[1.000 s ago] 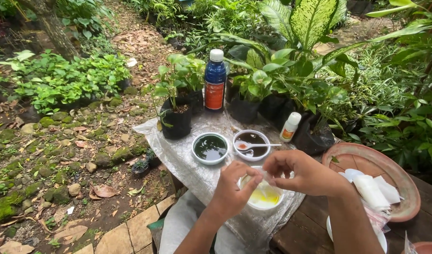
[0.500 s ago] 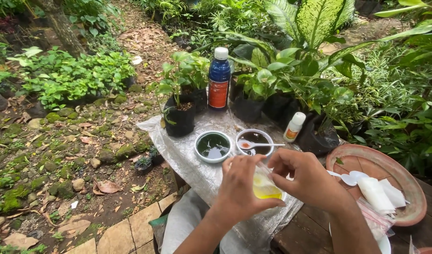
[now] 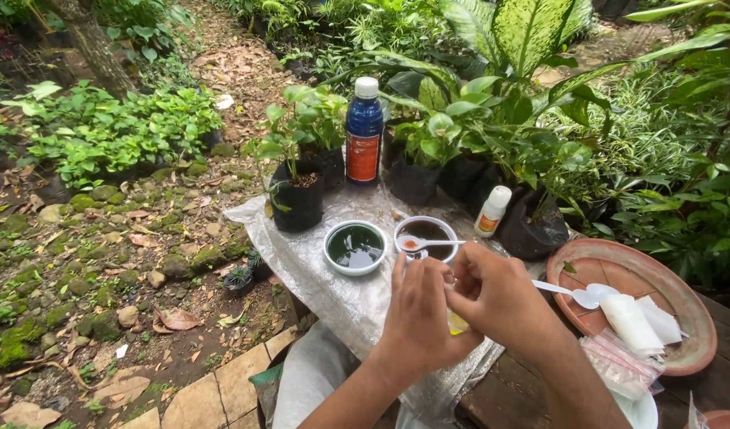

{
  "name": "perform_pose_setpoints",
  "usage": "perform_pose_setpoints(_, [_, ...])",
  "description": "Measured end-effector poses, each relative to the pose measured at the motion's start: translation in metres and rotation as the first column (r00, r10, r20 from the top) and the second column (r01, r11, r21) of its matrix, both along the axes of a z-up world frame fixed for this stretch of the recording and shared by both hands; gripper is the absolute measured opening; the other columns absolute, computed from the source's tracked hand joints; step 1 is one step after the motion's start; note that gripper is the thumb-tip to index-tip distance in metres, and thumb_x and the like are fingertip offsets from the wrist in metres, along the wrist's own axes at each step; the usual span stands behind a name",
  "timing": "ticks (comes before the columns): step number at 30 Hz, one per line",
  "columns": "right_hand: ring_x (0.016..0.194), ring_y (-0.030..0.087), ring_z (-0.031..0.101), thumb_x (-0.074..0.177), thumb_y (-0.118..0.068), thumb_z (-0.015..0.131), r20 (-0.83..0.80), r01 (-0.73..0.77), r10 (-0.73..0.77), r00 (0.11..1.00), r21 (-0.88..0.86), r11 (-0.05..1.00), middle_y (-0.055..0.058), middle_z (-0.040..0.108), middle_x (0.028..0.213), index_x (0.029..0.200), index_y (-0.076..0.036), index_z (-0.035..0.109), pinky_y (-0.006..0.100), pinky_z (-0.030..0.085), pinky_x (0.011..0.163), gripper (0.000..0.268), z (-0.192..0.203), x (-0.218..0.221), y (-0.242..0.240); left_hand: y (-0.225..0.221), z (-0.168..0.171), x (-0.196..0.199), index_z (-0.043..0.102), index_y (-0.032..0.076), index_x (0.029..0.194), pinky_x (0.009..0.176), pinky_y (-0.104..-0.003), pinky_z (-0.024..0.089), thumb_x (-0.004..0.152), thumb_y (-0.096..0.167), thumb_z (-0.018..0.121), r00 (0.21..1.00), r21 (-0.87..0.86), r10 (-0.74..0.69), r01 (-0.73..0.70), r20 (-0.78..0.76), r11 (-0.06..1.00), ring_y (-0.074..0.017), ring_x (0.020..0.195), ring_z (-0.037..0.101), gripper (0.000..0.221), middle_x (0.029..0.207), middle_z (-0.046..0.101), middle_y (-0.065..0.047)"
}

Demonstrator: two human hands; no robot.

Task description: Mixing colored liquid solutions in bowls and transferring them into small plastic bags using a spoon for packaging.

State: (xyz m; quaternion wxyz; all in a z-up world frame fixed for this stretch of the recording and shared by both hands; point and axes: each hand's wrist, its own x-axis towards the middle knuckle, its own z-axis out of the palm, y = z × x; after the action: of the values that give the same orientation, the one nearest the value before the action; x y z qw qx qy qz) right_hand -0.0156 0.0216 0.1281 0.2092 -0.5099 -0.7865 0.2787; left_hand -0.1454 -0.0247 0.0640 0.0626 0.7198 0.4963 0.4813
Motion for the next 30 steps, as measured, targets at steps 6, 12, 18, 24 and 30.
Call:
perform_pose_setpoints(6, [0.058, 0.013, 0.051, 0.085, -0.008, 0.069, 0.111, 0.036, -0.027, 0.994, -0.084, 0.996, -0.001, 0.061, 0.063, 0.088, -0.015, 0.048, 0.030, 0.044, 0.058, 0.022, -0.001, -0.004, 0.007, 0.012, -0.017, -0.007, 0.039, 0.006, 0.101, 0.116, -0.064, 0.029, 0.077, 0.025, 0.071, 0.988, -0.049, -0.026, 0.019, -0.149, 0.999, -0.0238, 0.079, 0.054, 0.044, 0.082, 0.048, -0.004])
perform_pose_setpoints(12, [0.060, 0.015, 0.062, 0.084, -0.011, 0.067, 0.141, 0.044, -0.021, 0.990, -0.157, 0.987, 0.004, 0.075, 0.067, 0.111, -0.017, 0.053, 0.030, 0.048, 0.059, 0.031, 0.013, -0.016, -0.001, 0.015, -0.019, -0.006, 0.041, 0.007, 0.099, 0.115, -0.068, 0.027, 0.078, 0.031, 0.077, 0.982, -0.028, -0.045, 0.041, -0.181, 0.999, -0.0258, 0.086, 0.056, 0.048, 0.089, 0.052, -0.006])
perform_pose_setpoints(18, [0.048, 0.010, 0.050, 0.091, -0.007, 0.080, 0.038, -0.062, 0.071, 0.997, -0.210, 0.976, 0.001, 0.072, 0.064, 0.111, -0.014, 0.070, 0.017, 0.034, 0.042, 0.024, 0.015, 0.003, 0.013, 0.004, 0.006, -0.034, 0.041, 0.011, 0.134, 0.114, -0.055, 0.033, 0.059, 0.049, 0.092, 0.999, -0.085, -0.033, 0.034, 0.019, 0.996, -0.0241, 0.117, 0.053, 0.098, 0.129, 0.053, -0.006])
perform_pose_setpoints(24, [0.081, 0.008, 0.079, 0.078, -0.015, 0.086, -0.309, -0.342, 0.343, 0.887, 0.060, 0.938, 0.002, 0.083, 0.091, 0.105, -0.010, 0.074, 0.023, 0.063, 0.067, 0.030, -0.004, 0.035, 0.035, -0.007, -0.015, -0.063, 0.069, 0.017, 0.104, 0.094, -0.037, 0.054, 0.075, 0.074, 0.056, 0.878, -0.478, 0.034, 0.227, 0.478, 0.849, -0.0138, 0.087, 0.067, 0.065, 0.089, 0.067, 0.002])
perform_pose_setpoints(30, [0.049, 0.012, 0.069, 0.074, -0.007, 0.087, -0.438, -0.293, 0.297, 0.849, 0.078, 0.953, 0.011, 0.080, 0.068, 0.093, -0.003, 0.075, 0.028, 0.062, 0.056, 0.022, -0.009, 0.034, 0.031, -0.010, -0.024, -0.069, 0.070, 0.012, 0.073, 0.084, -0.033, 0.053, 0.093, 0.043, 0.074, 0.823, -0.287, -0.104, 0.310, 0.559, 0.906, -0.0093, 0.074, 0.061, 0.037, 0.063, 0.069, -0.003])
